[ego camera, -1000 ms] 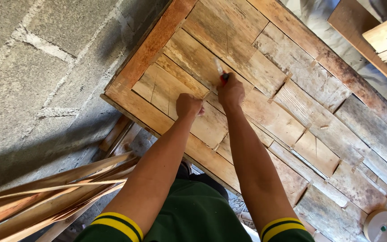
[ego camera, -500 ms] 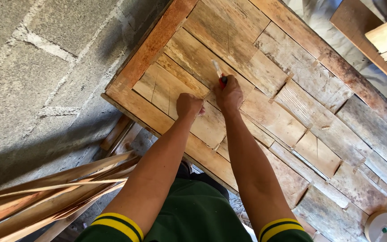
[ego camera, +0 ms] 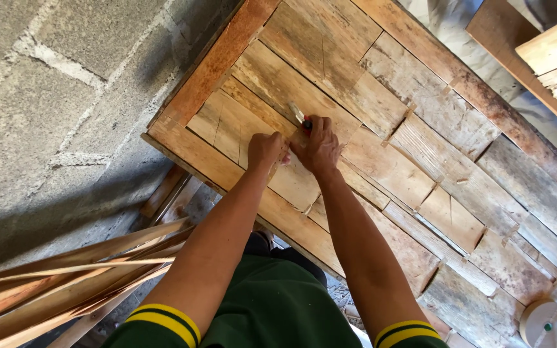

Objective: Assembling and trimming thin wood pieces onto a larger panel to create a decorative surface.

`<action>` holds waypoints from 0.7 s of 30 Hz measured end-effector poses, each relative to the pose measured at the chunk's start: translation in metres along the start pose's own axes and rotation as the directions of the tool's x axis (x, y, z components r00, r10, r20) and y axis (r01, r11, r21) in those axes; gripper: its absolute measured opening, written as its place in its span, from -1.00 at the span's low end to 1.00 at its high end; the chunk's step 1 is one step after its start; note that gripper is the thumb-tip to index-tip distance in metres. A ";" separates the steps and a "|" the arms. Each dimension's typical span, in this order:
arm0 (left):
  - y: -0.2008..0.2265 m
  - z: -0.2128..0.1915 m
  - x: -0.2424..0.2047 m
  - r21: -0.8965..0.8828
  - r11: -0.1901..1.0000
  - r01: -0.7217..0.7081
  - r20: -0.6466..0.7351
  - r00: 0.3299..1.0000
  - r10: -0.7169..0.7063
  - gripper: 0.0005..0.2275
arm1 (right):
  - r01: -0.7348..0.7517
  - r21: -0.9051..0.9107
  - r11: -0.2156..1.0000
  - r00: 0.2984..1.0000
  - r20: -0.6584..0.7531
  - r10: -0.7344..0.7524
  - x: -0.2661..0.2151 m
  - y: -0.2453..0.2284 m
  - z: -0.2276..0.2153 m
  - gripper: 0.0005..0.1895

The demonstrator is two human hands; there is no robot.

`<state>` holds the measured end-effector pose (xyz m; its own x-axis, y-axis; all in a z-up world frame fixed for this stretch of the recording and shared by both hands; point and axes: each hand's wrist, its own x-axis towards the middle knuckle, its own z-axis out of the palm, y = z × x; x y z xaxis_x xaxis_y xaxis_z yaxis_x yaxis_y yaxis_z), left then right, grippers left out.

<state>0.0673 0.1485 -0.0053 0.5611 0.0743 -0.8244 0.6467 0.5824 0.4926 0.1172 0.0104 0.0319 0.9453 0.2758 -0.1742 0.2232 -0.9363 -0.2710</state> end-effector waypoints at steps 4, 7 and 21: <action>0.004 -0.002 -0.006 0.053 0.999 0.010 -0.005 1.000 -0.010 -0.81 | 0.026 0.046 0.999 0.998 0.061 -0.029 -0.004 0.005 -0.011 -0.16; -0.010 -0.006 0.010 0.087 0.996 0.004 0.035 0.999 -0.007 -0.84 | 0.110 0.275 0.955 0.993 -0.072 -0.093 -0.018 0.015 -0.023 -0.38; -0.033 -0.017 0.029 -0.040 0.998 -0.056 0.140 0.988 0.061 -0.92 | 0.204 -0.057 0.977 0.968 0.162 -0.192 -0.055 0.018 -0.047 -0.64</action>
<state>0.0535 0.1449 -0.0505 0.6660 -0.0042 -0.7459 0.5934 0.6090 0.5263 0.0806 -0.0314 0.0813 0.8333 0.4823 -0.2702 0.4245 -0.8713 -0.2461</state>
